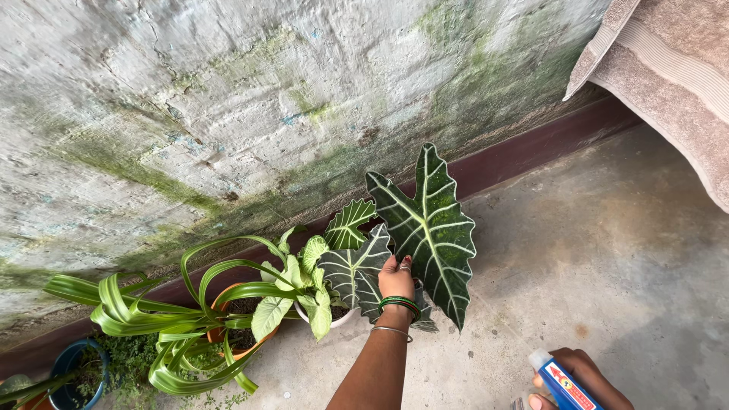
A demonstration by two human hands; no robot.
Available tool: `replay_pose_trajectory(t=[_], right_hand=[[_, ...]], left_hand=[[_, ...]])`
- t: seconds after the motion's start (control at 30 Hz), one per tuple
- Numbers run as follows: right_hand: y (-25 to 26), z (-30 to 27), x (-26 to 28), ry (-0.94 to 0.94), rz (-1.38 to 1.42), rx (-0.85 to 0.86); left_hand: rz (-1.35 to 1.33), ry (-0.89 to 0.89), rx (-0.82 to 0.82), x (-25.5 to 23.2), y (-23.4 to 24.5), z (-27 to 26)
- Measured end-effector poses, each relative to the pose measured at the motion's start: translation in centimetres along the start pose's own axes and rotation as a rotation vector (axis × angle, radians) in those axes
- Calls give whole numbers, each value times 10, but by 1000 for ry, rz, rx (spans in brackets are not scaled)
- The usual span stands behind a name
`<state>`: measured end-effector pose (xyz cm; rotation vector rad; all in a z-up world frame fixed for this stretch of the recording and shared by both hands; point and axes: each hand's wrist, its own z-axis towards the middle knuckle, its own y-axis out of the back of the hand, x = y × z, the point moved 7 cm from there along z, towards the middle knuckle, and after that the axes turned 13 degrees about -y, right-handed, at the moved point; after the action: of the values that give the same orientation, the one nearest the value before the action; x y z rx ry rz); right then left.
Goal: The person waters several potted plants by spraying water from a spray bottle onto the leaves and soil while touching the leaves with their other hand.
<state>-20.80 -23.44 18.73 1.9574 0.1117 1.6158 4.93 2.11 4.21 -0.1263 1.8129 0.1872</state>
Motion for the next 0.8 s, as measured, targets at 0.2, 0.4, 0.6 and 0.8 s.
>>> replay_pose_trajectory(t=[0.2, 0.4, 0.6, 0.8], right_hand=[[-2, 2, -15, -86, 35, 67], [-9, -11, -42, -129, -24, 3], [-12, -13, -61, -13, 43, 81], [-5, -15, -33, -76, 30, 37]], left_hand=[[-6, -1, 11, -1, 0, -1], [-18, 6, -1, -3, 1, -1], [-39, 10, -11, -4, 3, 0], [-54, 21, 2, -5, 4, -1]])
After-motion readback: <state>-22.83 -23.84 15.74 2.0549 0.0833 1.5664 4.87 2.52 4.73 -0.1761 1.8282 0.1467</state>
